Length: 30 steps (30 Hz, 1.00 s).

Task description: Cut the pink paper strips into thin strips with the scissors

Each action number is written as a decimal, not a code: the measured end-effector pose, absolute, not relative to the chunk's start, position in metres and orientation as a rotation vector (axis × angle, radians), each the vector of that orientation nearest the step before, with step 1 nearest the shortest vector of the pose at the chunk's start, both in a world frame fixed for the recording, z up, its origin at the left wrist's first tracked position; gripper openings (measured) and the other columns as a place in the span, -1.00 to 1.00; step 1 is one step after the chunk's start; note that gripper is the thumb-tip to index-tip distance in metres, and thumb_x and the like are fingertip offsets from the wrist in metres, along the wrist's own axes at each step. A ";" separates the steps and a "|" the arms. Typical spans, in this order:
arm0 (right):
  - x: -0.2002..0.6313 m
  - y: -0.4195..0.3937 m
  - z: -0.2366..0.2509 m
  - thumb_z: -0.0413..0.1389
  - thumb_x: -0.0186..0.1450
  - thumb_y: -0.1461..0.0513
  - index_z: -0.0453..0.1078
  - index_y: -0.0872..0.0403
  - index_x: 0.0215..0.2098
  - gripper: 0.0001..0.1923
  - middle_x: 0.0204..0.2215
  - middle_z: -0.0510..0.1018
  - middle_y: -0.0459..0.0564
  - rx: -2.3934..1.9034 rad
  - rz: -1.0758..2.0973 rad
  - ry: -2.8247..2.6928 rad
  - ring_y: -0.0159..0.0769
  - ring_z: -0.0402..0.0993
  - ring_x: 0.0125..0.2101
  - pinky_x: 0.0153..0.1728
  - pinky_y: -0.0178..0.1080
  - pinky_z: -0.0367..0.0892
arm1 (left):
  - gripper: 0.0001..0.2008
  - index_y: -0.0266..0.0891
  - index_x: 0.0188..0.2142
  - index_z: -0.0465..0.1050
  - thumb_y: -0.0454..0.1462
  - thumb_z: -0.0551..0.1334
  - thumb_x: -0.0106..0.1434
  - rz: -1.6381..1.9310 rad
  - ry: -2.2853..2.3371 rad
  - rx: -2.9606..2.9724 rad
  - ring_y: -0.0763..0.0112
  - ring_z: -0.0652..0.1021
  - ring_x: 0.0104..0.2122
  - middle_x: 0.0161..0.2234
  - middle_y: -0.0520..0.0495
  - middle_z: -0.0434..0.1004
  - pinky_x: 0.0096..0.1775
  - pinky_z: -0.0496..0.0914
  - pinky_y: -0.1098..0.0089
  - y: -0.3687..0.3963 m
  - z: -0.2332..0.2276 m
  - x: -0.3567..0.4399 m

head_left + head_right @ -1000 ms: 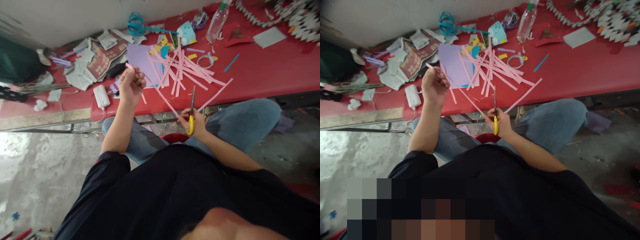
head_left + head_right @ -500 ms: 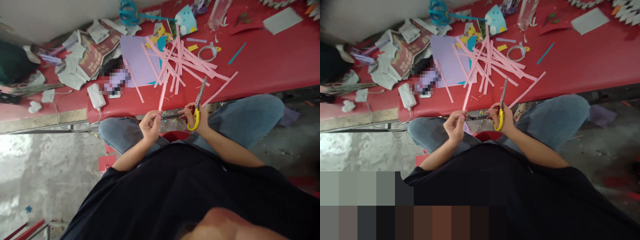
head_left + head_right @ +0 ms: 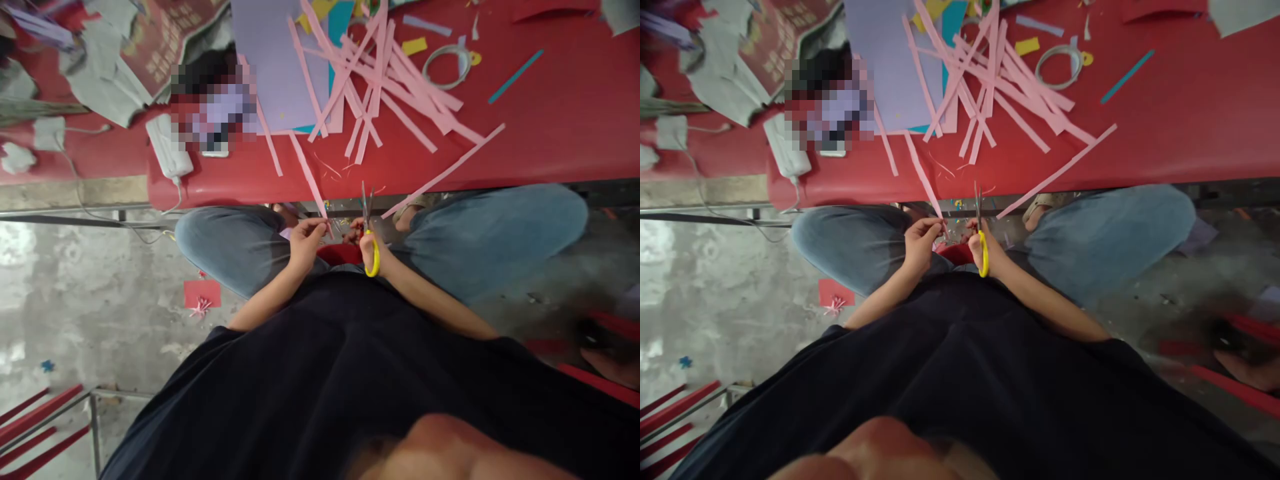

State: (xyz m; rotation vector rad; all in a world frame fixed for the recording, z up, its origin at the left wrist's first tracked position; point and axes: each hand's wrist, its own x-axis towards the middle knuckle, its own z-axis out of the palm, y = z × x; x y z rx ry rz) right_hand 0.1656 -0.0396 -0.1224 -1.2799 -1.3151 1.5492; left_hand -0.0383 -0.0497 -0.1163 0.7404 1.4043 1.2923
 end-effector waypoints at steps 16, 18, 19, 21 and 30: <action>0.157 -0.066 -0.126 -0.01 0.53 -0.35 0.44 -0.01 0.16 -0.33 -0.01 0.66 0.13 -1.169 1.649 -1.650 0.03 0.64 -0.01 0.20 0.11 0.50 | -0.61 -0.20 -0.23 0.64 0.08 0.53 0.32 1.212 1.314 0.610 0.55 0.53 -0.63 -0.43 0.03 0.69 -0.59 0.43 0.53 -0.062 -0.130 -0.033; 0.157 -0.066 -0.125 -0.01 0.53 -0.35 0.45 -0.01 0.16 -0.33 -0.05 0.66 0.13 -1.168 1.649 -1.642 0.02 0.63 -0.06 0.13 0.10 0.53 | -0.57 -0.20 -0.27 0.65 0.12 0.48 0.36 1.206 1.325 0.682 0.53 0.54 -0.63 -0.48 0.04 0.64 -0.59 0.45 0.52 -0.064 -0.130 -0.035; 0.156 -0.066 -0.123 0.00 0.53 -0.35 0.45 -0.01 0.15 -0.33 -0.08 0.66 0.12 -1.168 1.643 -1.643 0.02 0.63 -0.08 0.09 0.09 0.53 | -0.56 -0.20 -0.28 0.66 0.13 0.47 0.37 1.199 1.324 0.725 0.52 0.55 -0.62 -0.48 0.04 0.64 -0.58 0.47 0.52 -0.065 -0.129 -0.035; 0.156 -0.065 -0.120 0.00 0.52 -0.36 0.47 -0.02 0.12 -0.33 -0.13 0.65 0.09 -1.165 1.635 -1.653 0.00 0.62 -0.12 0.02 0.06 0.54 | -0.55 -0.20 -0.29 0.68 0.14 0.46 0.38 1.177 1.312 0.790 0.51 0.56 -0.61 -0.47 0.01 0.66 -0.56 0.50 0.50 -0.066 -0.125 -0.036; 0.154 -0.066 -0.114 -0.02 0.49 -0.42 0.46 0.03 0.06 -0.24 -0.13 0.65 0.14 -1.178 1.562 -1.791 -0.04 0.57 -0.21 -0.08 0.03 0.51 | -0.54 -0.21 -0.39 0.65 0.07 0.39 0.50 1.203 1.272 1.011 0.52 0.56 -0.58 -0.51 0.00 0.65 -0.50 0.45 0.52 -0.066 -0.118 -0.035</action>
